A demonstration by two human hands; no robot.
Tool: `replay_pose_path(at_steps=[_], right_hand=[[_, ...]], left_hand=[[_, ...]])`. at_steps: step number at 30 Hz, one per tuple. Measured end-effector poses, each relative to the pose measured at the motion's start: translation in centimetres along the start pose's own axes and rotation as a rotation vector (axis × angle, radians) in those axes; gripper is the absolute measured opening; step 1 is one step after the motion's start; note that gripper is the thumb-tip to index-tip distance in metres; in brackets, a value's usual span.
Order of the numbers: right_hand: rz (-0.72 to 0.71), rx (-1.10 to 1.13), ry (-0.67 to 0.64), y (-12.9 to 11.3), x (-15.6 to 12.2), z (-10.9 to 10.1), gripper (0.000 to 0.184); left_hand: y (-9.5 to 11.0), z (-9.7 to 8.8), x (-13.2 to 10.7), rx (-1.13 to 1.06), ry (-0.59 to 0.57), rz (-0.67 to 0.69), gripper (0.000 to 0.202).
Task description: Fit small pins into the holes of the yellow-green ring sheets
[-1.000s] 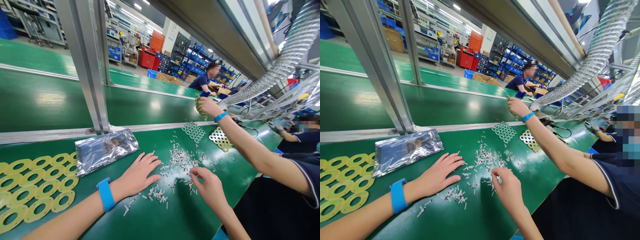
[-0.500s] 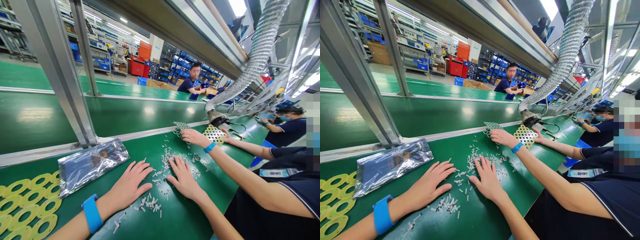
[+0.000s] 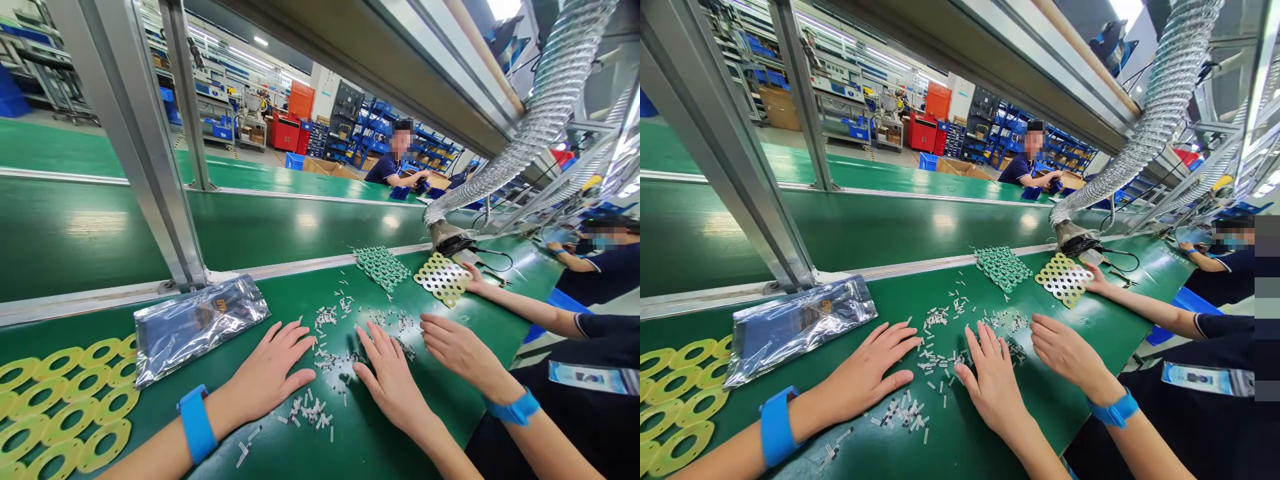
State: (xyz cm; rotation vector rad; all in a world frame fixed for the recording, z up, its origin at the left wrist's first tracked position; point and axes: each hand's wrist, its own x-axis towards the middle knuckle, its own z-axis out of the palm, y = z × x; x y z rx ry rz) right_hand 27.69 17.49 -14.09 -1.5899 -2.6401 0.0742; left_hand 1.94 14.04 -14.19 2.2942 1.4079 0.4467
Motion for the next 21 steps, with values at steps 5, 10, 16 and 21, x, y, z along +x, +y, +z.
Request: replay_pose_path(at_steps=[5, 10, 16, 21], right_hand=[[-0.135, 0.066, 0.002, -2.7, 3.5, -0.4, 0.054], [-0.157, 0.117, -0.032, -3.2, 6.1, -0.7, 0.048], [0.083, 0.304, 0.251, -0.7, 5.8, -1.2, 0.038], [0.079, 0.368, 0.314, 1.4, 7.6, -1.9, 0.032]], left_hand=[[0.0, 0.0, -0.1, 0.003, -0.016, -0.018, 0.051], [0.0, -0.1, -0.1, -0.002, -0.022, -0.027, 0.051], [0.1, -0.3, -0.1, -0.048, -0.02, -0.02, 0.051], [-0.1, -0.1, -0.1, -0.06, -0.011, -0.021, 0.051]])
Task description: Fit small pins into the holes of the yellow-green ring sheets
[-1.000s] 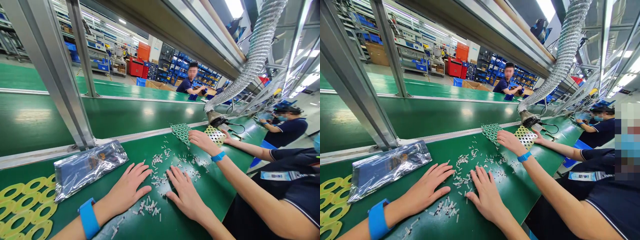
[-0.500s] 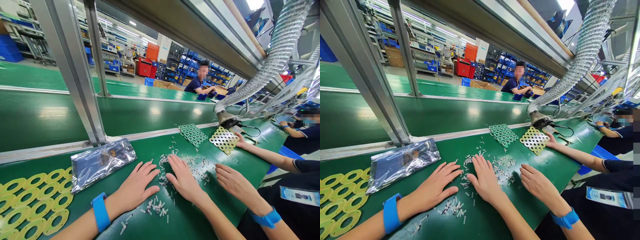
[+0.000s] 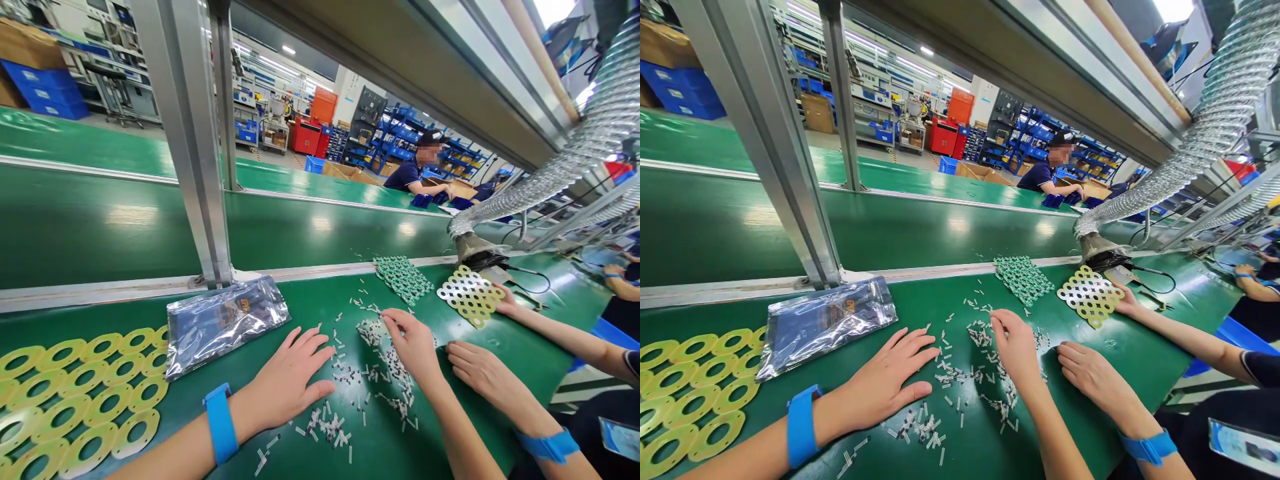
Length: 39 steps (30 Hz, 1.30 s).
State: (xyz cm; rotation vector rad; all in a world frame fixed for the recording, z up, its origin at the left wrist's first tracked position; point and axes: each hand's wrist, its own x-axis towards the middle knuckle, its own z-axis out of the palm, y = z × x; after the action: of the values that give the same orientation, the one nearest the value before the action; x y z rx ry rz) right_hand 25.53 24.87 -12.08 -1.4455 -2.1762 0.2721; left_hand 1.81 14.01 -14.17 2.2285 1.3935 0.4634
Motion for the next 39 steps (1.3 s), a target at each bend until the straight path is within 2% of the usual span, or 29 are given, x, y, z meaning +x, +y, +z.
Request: replay_pose_path(at_steps=[4, 8, 12, 18, 23, 26, 29, 32, 35, 39], right_hand=[[-0.003, -0.014, -0.068, 0.8, 2.9, 0.2, 0.024], [-0.004, -0.024, -0.146, 1.2, 4.5, 1.6, 0.018], [0.0, -0.066, -0.137, 1.8, 4.4, 2.9, 0.018], [-0.028, -0.131, -0.026, 1.9, 4.1, 2.7, 0.021], [-0.069, -0.148, 0.037, 1.0, 3.8, 2.6, 0.023], [-0.088, -0.151, 0.046, 0.8, 3.6, 2.5, 0.022], [-0.115, -0.14, 0.036, 0.9, 3.4, 2.1, 0.021], [-0.145, -0.111, 0.016, 1.4, 3.1, 1.7, 0.024], [-0.181, -0.061, 0.002, 1.8, 3.0, 1.6, 0.028], [-0.245, 0.037, -0.018, 1.6, 3.4, 2.2, 0.029]], left_hand=[[0.0, 0.0, 0.0, -0.019, 0.006, 0.009, 0.051], [0.0, -0.2, -0.1, -0.089, 0.016, 0.004, 0.049], [-0.1, -0.5, -0.1, -0.341, 0.066, -0.038, 0.043], [-0.1, -0.8, 1.1, -0.549, 0.269, -0.099, 0.033], [0.3, -1.2, 2.1, -0.734, 0.431, -0.088, 0.043], [0.8, -2.2, 1.5, -0.778, 0.515, -0.095, 0.04], [1.4, -3.6, -0.6, -0.751, 0.558, -0.11, 0.036], [1.5, -4.9, -4.5, -0.66, 0.563, -0.156, 0.03], [0.3, -5.9, -9.7, -0.511, 0.614, -0.278, 0.028], [-2.5, -7.3, -17.9, -0.28, 0.676, -0.527, 0.032]])
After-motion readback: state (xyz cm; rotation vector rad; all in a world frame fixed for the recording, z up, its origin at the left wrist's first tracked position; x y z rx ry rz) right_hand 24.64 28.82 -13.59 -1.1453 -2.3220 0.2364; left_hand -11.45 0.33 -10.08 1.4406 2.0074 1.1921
